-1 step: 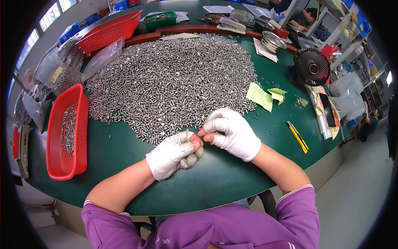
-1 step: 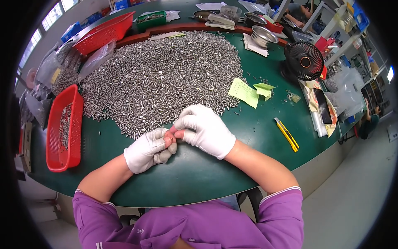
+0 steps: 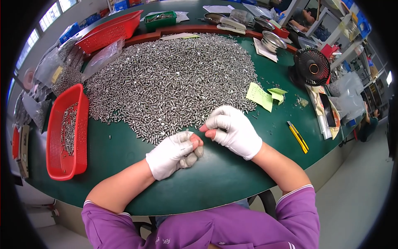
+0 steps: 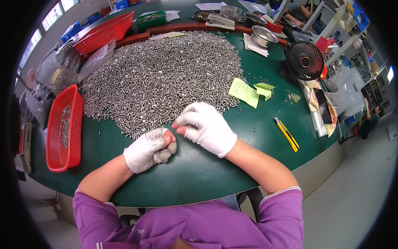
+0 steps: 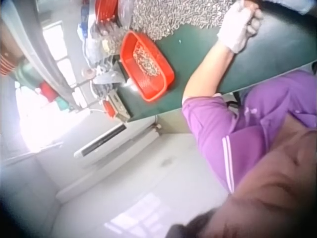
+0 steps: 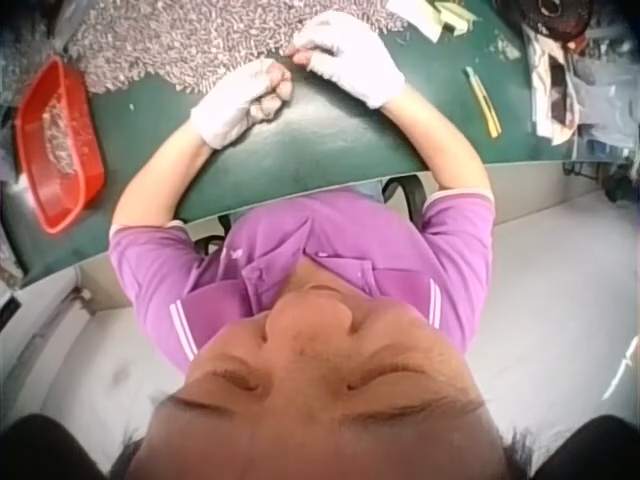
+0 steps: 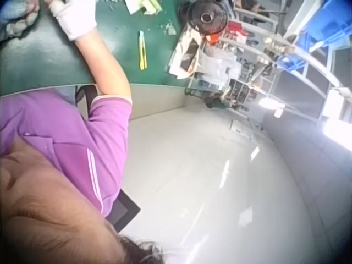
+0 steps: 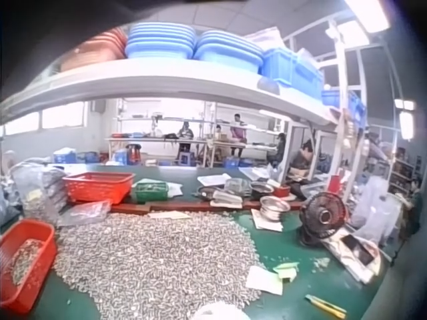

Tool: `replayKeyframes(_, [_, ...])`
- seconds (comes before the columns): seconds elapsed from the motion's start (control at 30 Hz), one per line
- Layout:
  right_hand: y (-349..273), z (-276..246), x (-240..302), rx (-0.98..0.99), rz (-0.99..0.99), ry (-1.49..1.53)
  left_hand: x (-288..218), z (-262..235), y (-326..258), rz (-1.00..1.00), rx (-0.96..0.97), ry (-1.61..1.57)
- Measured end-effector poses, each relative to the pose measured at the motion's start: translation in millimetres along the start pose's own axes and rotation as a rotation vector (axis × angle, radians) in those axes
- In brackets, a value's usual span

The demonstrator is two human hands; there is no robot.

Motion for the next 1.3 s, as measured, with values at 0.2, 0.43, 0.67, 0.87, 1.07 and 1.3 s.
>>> replayKeyframes(0.2, [3,-7,-15,-0.204,-0.007,-0.371,-3,-6,-2,-0.015,0.046,-0.158])
replayKeyframes(0.43, [2,4,-18,-0.072,-0.049,-0.523,-1,-1,-3,0.021,0.013,-0.13])
replayKeyframes(0.67, [8,6,-13,-0.095,-0.071,-0.613,-4,-2,2,0.03,0.01,-0.131])
replayKeyframes(0.87, [-1,9,5,0.057,-0.001,-0.002,-4,6,2,0.06,-0.004,-0.054])
replayKeyframes(1.07, [-5,14,6,0.202,0.176,0.225,-1,7,-3,0.075,-0.033,0.001])
replayKeyframes(1.3, [-7,10,6,0.161,0.129,0.174,4,2,-2,0.085,-0.009,-0.033])
Point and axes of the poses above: each hand's wrist, its own y-axis towards the middle knuckle, its own z-axis out of the palm, x = y × z, the point moved 1 cm from there along y, towards the middle knuckle, and after that the axes turned 13 degrees about z, right-handed, at the moved point
